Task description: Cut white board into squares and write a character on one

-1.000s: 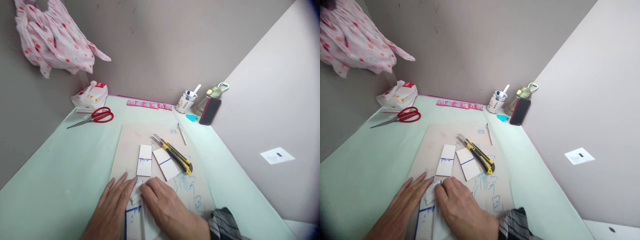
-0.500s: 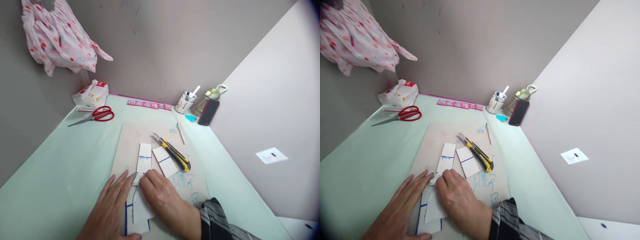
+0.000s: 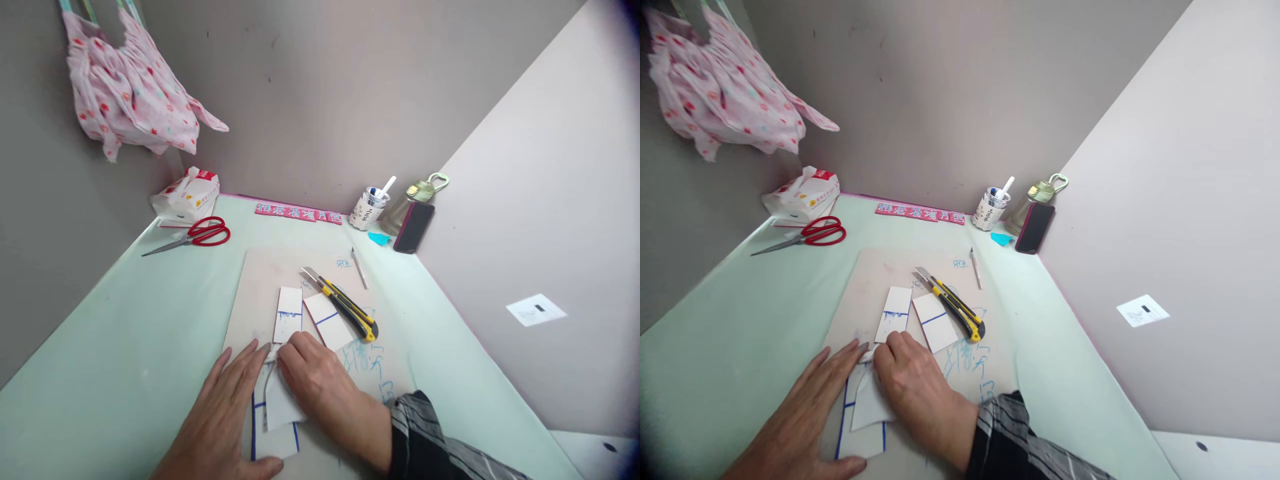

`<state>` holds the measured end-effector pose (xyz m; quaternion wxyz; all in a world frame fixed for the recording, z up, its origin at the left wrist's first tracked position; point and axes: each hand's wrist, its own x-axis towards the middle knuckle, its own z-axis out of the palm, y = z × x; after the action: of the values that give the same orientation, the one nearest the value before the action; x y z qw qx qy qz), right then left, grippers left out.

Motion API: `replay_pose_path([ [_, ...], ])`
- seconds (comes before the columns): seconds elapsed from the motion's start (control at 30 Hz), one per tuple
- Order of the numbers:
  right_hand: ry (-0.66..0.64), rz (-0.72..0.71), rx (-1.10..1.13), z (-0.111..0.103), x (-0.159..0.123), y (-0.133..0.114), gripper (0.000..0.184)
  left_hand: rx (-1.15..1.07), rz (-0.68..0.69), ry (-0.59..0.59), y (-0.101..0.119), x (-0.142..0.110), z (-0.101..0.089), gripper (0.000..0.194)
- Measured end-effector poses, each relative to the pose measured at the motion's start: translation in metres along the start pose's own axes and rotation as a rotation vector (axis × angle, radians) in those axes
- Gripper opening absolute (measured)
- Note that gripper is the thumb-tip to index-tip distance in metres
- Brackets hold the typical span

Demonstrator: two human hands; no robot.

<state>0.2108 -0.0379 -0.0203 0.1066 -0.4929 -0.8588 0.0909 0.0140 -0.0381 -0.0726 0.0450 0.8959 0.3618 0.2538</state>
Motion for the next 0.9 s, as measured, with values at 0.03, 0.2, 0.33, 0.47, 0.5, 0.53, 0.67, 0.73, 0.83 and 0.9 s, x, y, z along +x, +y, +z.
replay_pose_path([
  [0.03, 0.008, 0.004, 0.008, -0.002, -0.002, -0.001, 0.016, -0.004, 0.000, 0.005, 0.000, -0.001, 0.001, 0.114],
  [0.2, -0.034, -0.067, 0.057, -0.004, -0.043, -0.016, 0.012, -0.015, 0.006, 0.007, -0.002, 0.000, 0.001, 0.105],
  [0.33, 0.020, -0.111, -0.031, 0.002, -0.064, -0.025, 0.014, -0.011, 0.037, 0.020, -0.002, 0.002, -0.001, 0.100],
  [0.47, -0.029, -0.077, -0.043, -0.002, -0.042, -0.019, 0.012, -0.010, 0.014, 0.018, -0.001, 0.001, 0.002, 0.101],
  [0.5, -0.027, -0.074, -0.066, -0.003, -0.032, -0.015, 0.012, -0.010, 0.007, 0.013, -0.002, -0.001, 0.003, 0.102],
  [0.53, -0.018, -0.075, -0.097, -0.004, -0.022, -0.011, 0.012, -0.010, 0.001, 0.009, -0.002, -0.002, 0.004, 0.105],
  [0.67, 0.043, -0.074, -0.162, -0.004, 0.007, -0.001, 0.010, -0.009, -0.039, -0.036, -0.004, -0.007, 0.007, 0.116],
  [0.73, 0.043, -0.087, -0.117, -0.005, 0.008, -0.002, 0.009, -0.018, -0.059, -0.047, -0.003, -0.007, 0.008, 0.117],
  [0.83, -0.021, -0.178, 0.000, -0.012, -0.008, -0.010, 0.012, -0.040, -0.040, -0.038, -0.003, -0.005, 0.007, 0.115],
  [0.9, -0.086, -0.263, 0.067, -0.018, -0.026, -0.014, 0.015, -0.057, -0.027, -0.019, -0.003, -0.004, 0.006, 0.113],
])
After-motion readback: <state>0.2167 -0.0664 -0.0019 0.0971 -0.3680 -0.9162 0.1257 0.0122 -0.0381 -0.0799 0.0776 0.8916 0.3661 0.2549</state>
